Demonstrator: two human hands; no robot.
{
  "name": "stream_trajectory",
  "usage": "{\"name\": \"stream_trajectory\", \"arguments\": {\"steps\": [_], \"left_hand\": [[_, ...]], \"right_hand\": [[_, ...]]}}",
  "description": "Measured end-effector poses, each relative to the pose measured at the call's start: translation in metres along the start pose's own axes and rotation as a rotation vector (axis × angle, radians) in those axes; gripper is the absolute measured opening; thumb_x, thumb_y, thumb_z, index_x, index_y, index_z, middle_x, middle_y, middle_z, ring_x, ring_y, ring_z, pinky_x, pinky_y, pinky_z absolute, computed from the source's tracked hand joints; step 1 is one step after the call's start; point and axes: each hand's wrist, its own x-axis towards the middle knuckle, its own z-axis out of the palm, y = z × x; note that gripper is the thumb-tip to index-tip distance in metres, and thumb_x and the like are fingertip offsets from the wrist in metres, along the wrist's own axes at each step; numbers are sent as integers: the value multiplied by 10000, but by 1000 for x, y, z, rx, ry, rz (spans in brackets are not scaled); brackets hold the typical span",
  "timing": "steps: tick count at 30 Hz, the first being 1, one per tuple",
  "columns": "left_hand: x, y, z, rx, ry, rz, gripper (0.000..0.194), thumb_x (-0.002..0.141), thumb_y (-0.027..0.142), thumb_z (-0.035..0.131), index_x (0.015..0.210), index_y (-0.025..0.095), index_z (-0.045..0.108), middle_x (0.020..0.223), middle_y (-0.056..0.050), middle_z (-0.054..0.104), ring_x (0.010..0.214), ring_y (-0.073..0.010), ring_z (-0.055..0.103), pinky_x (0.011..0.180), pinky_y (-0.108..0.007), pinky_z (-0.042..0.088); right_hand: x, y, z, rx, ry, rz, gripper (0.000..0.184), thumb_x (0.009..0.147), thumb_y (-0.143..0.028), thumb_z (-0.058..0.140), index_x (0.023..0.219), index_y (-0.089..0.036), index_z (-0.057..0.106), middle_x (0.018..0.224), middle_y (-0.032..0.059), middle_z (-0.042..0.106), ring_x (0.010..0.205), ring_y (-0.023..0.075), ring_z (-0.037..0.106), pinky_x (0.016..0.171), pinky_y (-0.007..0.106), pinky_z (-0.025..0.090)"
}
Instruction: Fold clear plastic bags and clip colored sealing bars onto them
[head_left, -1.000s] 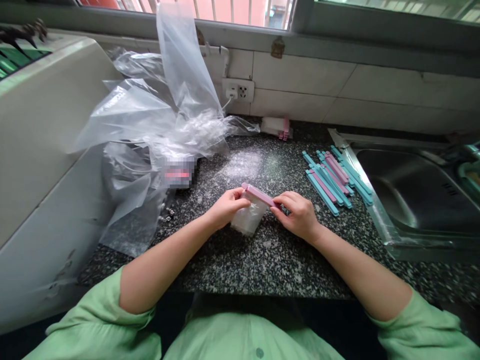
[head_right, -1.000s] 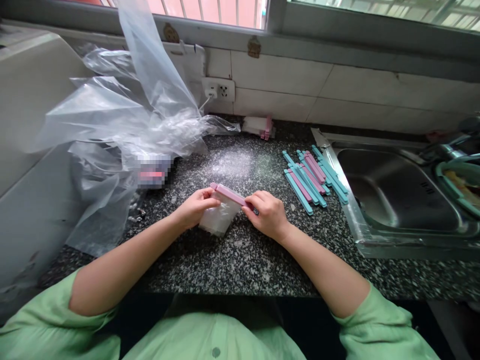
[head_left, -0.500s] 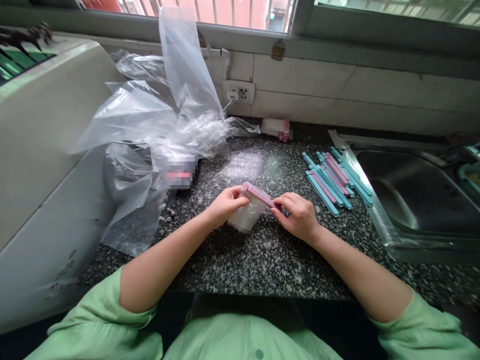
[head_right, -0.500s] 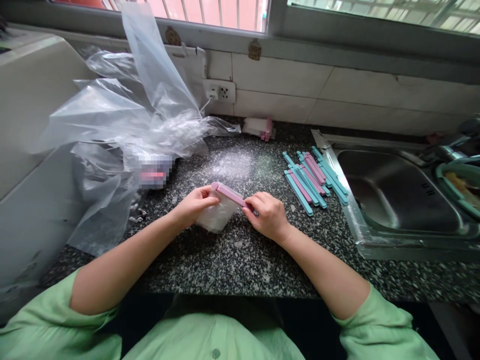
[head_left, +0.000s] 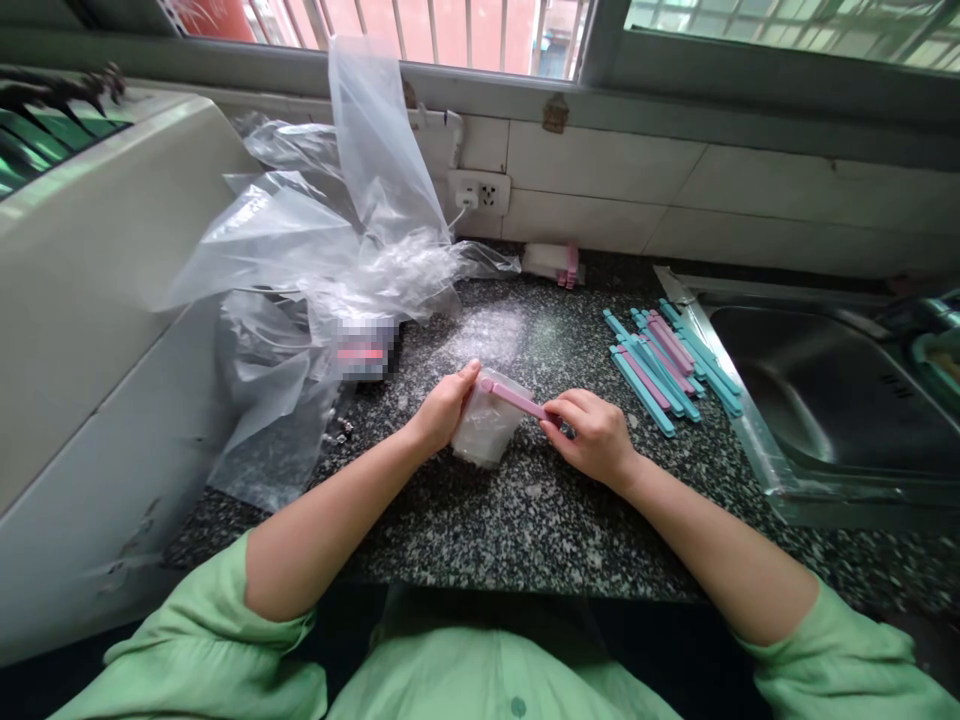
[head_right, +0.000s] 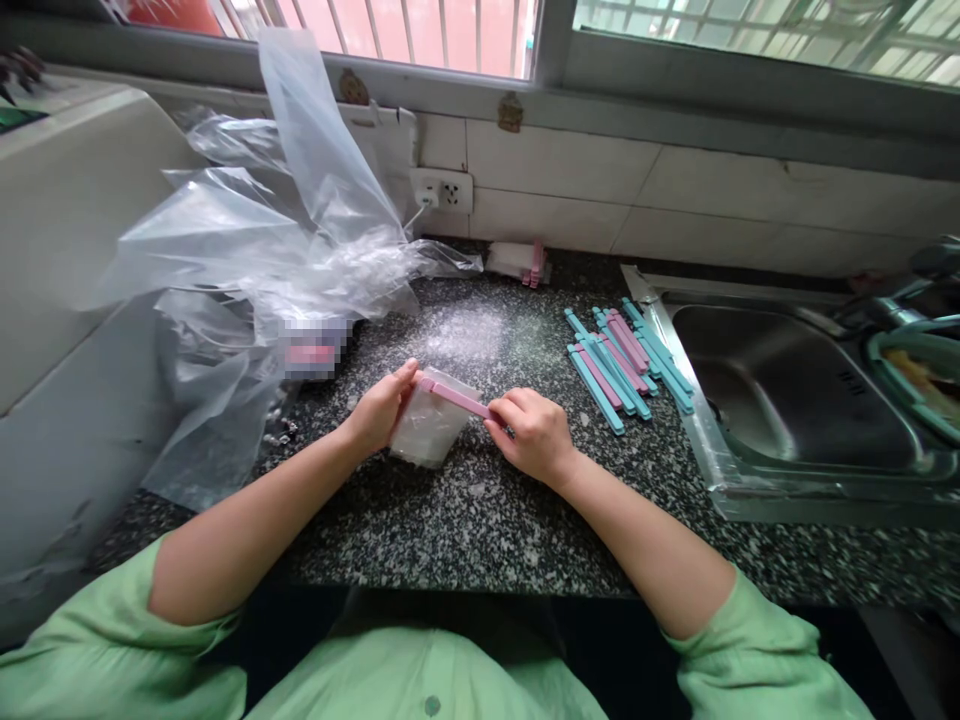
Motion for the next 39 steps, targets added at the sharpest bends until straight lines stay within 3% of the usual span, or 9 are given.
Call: {"name": "stream_trajectory", "arguments": {"steps": [7, 14, 27, 39], "left_hand": [[1, -7, -2, 74, 10, 50, 526, 635, 672, 519, 562, 152, 534, 486, 14, 505, 424, -93, 411, 435, -230, 299], [-3, -4, 3, 210, 28, 123, 468, 637, 608, 568, 618, 141, 582, 522, 22, 506, 474, -91, 396, 465, -223, 289], [1, -13, 5, 82, 48, 139, 427, 656, 554, 578, 632, 128, 603, 567, -2, 550, 512, -101, 430, 515, -231, 325], [4, -17, 5, -53, 65, 79, 376, 625, 503, 641, 625, 131, 587, 528, 11, 551, 475, -94, 446, 499, -229, 335]], "right_hand": [[0, -1, -1, -9, -7, 6, 91, 810, -240, 525, 813, -188, 599, 769, 47, 625, 720, 163, 564, 640, 270, 441], [0, 0, -1, 6, -25, 17, 98, 818, -236, 514, 819, -193, 602, 765, 46, 595, 717, 161, 550, 648, 275, 442], [-2, 2, 4, 204, -42, 67, 80, 833, -203, 492, 846, -190, 570, 771, 40, 518, 676, 142, 531, 620, 262, 478], [0, -1, 2, 196, -19, 40, 85, 834, -178, 483, 826, -176, 568, 764, 47, 523, 677, 143, 532, 611, 257, 479]]}}
